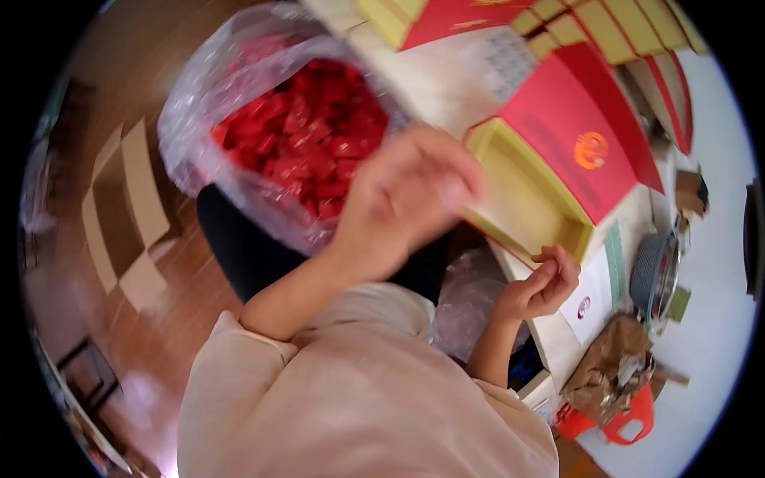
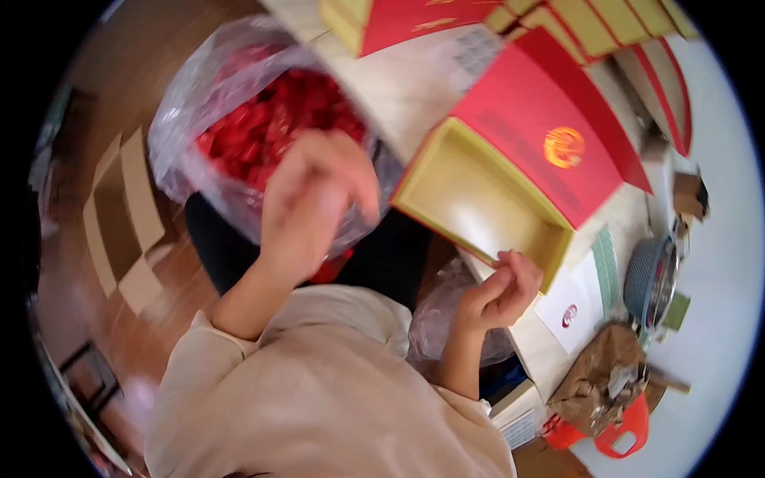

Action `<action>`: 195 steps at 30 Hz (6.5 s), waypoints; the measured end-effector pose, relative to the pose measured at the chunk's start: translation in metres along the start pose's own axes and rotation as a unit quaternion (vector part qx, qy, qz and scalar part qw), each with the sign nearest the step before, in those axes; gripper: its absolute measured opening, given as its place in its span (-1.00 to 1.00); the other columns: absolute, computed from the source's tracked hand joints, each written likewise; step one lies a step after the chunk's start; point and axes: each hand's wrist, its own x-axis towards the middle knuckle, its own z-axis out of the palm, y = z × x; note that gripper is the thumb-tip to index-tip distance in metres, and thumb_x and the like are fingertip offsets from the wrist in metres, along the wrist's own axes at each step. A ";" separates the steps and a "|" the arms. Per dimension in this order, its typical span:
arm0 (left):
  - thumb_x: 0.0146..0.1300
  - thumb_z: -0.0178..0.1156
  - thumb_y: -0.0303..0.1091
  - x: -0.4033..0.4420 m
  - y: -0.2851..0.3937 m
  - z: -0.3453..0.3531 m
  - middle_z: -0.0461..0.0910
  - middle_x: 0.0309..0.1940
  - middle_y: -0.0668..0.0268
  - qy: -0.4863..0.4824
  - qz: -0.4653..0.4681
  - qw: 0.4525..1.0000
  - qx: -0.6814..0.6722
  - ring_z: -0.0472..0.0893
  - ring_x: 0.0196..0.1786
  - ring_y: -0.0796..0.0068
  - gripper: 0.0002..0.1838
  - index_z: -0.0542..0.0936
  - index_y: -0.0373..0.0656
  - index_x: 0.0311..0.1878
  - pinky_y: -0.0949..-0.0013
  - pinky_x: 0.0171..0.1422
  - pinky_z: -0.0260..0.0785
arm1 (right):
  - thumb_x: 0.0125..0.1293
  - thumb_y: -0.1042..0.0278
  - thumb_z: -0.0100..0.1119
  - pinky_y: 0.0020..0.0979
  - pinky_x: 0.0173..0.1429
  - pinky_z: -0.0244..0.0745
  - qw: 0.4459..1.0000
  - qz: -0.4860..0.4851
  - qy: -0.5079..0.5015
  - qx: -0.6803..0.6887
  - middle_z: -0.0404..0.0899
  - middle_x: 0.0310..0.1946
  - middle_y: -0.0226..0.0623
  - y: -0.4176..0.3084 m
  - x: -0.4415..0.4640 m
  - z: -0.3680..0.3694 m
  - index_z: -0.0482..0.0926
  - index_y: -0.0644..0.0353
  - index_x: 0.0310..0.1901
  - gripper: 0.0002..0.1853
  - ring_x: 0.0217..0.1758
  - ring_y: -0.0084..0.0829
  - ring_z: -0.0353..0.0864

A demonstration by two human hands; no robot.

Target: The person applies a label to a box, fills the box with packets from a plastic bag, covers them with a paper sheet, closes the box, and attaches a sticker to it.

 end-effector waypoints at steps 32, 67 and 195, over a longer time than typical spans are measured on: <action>0.39 0.08 -0.27 -0.117 0.099 -0.195 0.52 -0.36 0.26 0.264 -0.011 0.963 0.046 0.51 -0.24 0.47 -0.82 0.45 -0.18 -0.25 0.35 -0.13 0.37 | 0.28 0.28 0.12 -0.05 0.16 0.37 0.815 -0.216 -0.531 0.089 0.55 -0.03 -0.07 -0.050 -0.152 0.464 0.50 0.16 0.04 -0.68 0.05 0.08 0.47; 0.13 0.19 -0.46 -0.236 -0.001 -0.265 0.51 0.10 0.36 0.412 -0.152 0.540 0.718 0.39 0.30 0.22 -0.83 0.61 -0.01 -0.19 0.05 0.42 0.08 | -0.13 0.42 0.36 -0.08 0.32 0.26 0.741 -0.023 -0.666 0.077 0.33 0.19 0.02 -0.006 -0.192 0.302 0.22 0.09 0.34 -0.11 0.25 0.04 0.31; 0.10 0.39 -0.36 -0.144 -0.047 -0.148 0.26 0.25 0.11 0.220 -0.285 0.914 0.187 0.36 0.28 0.31 -0.11 0.03 -0.08 0.39 0.27 0.34 0.25 | 0.49 0.16 -0.09 -0.48 -0.06 0.28 0.683 0.326 -0.598 0.265 0.37 -0.14 -0.31 -0.031 -0.109 0.167 0.28 0.10 0.35 -0.54 -0.13 -0.47 0.36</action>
